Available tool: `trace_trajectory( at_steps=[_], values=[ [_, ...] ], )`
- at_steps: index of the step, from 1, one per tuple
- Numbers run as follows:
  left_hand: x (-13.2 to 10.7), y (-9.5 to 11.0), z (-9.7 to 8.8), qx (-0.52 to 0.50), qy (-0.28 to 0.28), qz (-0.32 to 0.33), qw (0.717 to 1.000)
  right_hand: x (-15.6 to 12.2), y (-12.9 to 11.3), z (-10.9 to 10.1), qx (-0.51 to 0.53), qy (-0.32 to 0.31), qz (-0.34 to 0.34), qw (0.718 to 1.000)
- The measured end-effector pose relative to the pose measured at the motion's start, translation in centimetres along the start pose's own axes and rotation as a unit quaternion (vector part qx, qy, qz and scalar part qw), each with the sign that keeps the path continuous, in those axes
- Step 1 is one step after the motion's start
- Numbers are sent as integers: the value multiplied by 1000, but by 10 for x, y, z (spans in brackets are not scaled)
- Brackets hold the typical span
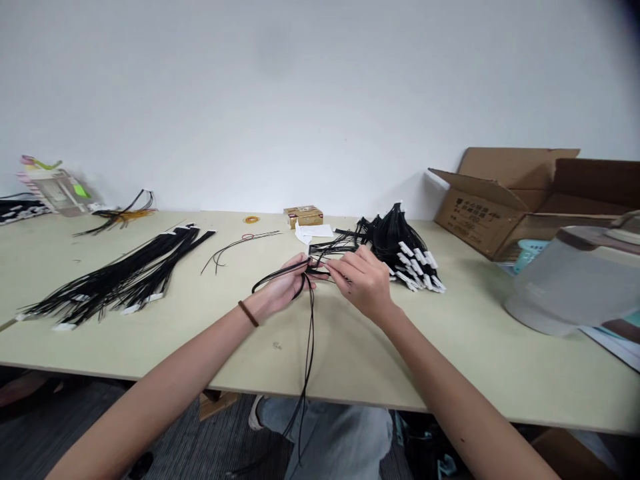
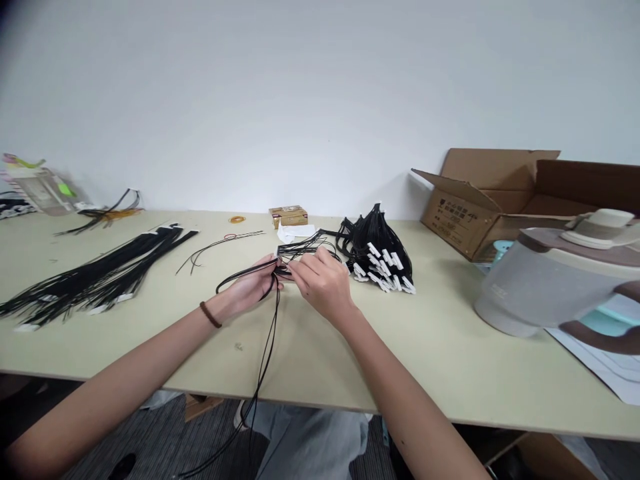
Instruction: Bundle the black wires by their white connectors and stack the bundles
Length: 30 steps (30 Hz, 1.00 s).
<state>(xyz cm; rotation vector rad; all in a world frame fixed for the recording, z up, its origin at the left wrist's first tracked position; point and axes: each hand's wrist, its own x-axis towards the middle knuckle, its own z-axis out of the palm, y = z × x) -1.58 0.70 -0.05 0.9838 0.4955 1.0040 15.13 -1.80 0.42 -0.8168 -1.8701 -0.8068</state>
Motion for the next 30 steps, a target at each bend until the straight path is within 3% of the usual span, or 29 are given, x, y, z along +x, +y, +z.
trace_trajectory(
  at_steps=[9, 30],
  values=[
    [0, -1, -5, 22, -39, 18, 999, 1, 4, 0, -1, 18, -6, 1000],
    [3, -2, -10, 37, -54, 14, 998, 4, 9, -4, 19, -6, 19, 1000]
  ],
)
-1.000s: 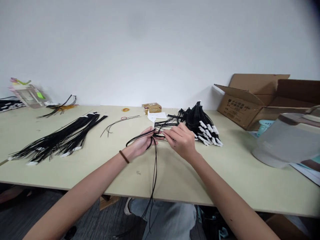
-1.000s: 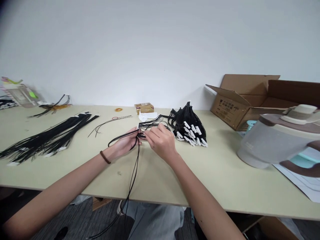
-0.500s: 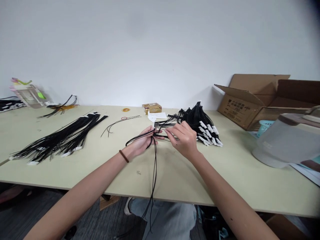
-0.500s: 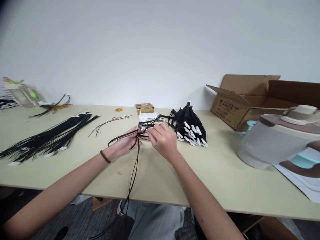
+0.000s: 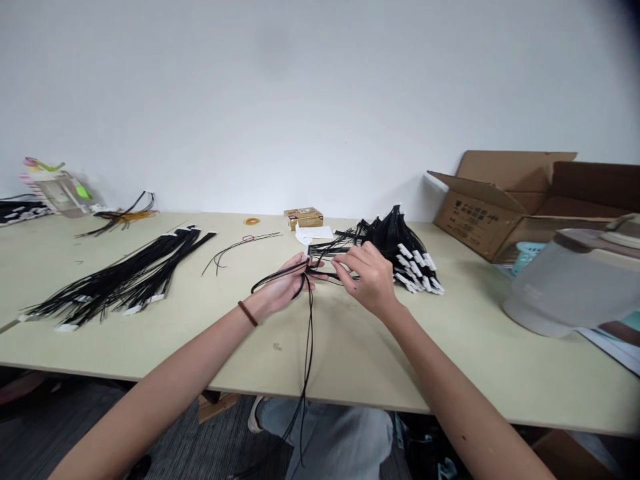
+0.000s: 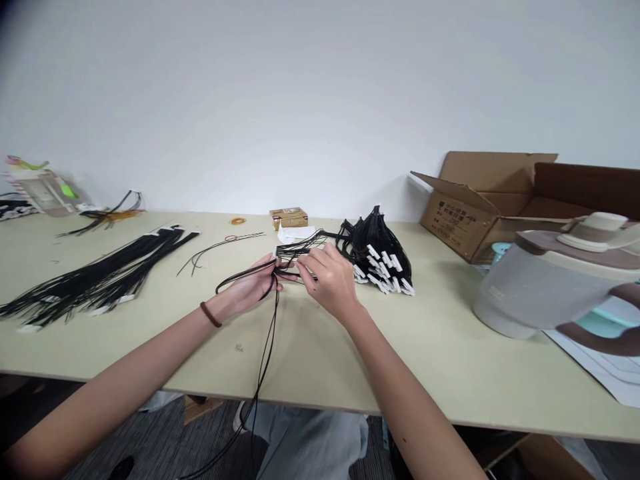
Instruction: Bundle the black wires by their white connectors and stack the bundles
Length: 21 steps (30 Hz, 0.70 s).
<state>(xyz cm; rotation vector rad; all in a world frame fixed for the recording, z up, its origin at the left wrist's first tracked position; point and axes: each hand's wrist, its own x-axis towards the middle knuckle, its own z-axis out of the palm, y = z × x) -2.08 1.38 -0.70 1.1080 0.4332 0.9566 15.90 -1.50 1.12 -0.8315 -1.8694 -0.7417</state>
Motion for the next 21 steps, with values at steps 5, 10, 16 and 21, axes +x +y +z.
trace_trajectory(
  at_steps=[5, 10, 16, 21],
  values=[
    [0, -1, -1, -4, -1, 0, 1000, 0, 1, 1, 5, -2, 2, 1000],
    [0, -1, 1, 4, 11, 0, 1000, 0, 1, 1, 11, -5, 4, 1000],
    [-3, 1, 4, 10, 9, -1, 1000, -1, -4, 2, 5, 6, 1, 1000],
    [-6, 2, 11, 15, -1, -14, 1000, -3, -12, 7, -28, 12, -16, 999]
  ],
)
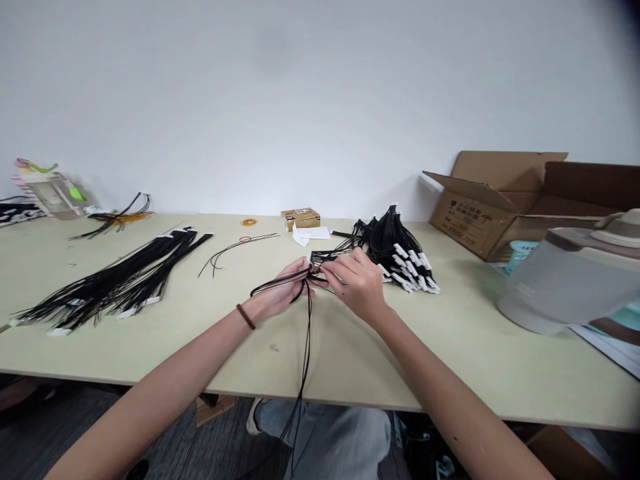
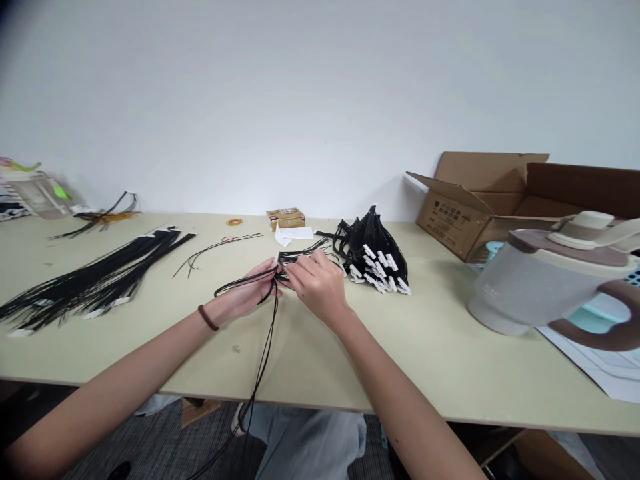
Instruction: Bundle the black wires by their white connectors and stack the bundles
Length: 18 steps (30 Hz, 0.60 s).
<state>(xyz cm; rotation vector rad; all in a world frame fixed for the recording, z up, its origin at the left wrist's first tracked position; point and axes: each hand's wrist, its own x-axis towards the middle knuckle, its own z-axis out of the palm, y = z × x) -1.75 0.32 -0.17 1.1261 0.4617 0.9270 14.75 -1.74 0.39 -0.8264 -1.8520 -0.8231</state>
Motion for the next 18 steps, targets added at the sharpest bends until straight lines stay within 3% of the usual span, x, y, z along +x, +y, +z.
trace_trajectory(
  at_steps=[18],
  values=[
    [-4, 1, 6, 38, -15, -19, 999, -2, 0, 2, -6, -28, 7, 1000]
  ],
)
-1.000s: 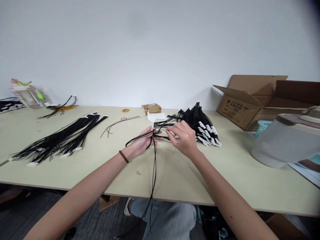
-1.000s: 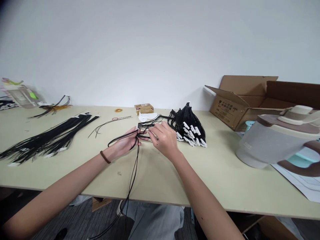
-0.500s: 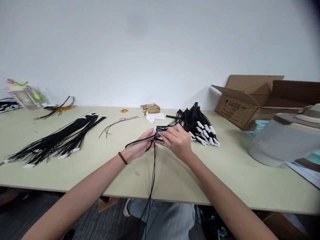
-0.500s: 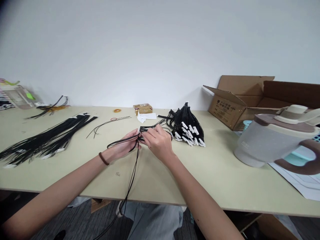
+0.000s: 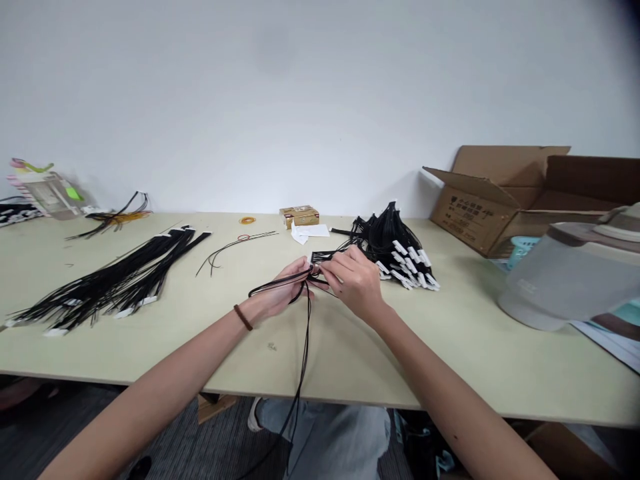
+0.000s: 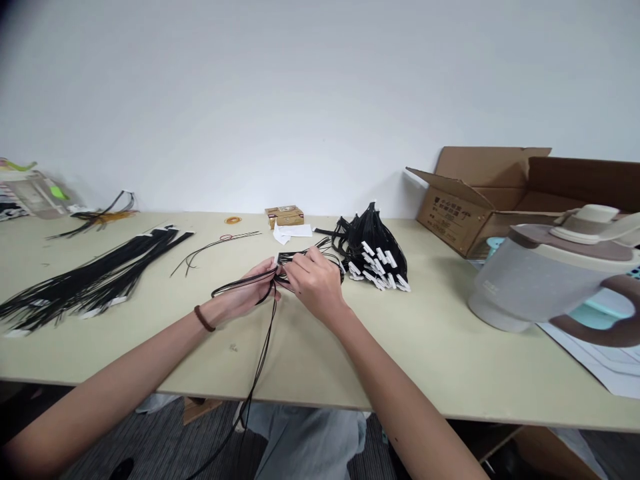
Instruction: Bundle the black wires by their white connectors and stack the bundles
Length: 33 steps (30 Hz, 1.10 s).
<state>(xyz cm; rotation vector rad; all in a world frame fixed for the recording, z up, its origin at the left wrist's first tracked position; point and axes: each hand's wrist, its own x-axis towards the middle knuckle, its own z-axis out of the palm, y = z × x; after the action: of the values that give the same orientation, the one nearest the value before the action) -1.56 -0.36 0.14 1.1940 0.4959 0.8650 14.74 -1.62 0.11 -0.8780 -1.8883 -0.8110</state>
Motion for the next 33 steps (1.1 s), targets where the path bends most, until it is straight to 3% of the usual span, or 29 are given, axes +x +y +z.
trace_trajectory(
  at_steps=[19, 25, 29, 33],
  values=[
    [-1, -3, 6, 6, 1, 3, 1000, -1, -3, 1, 18, -19, -9, 1000],
    [7, -4, 2, -86, 57, -26, 994, 0, -3, 1, 35, -13, -13, 999],
    [9, 3, -4, -128, 91, -40, 987, -2, -5, 0, 38, -3, -66, 997],
    [10, 7, -8, -145, 109, -65, 981, -5, -5, 4, 48, -72, -130, 988]
  ],
)
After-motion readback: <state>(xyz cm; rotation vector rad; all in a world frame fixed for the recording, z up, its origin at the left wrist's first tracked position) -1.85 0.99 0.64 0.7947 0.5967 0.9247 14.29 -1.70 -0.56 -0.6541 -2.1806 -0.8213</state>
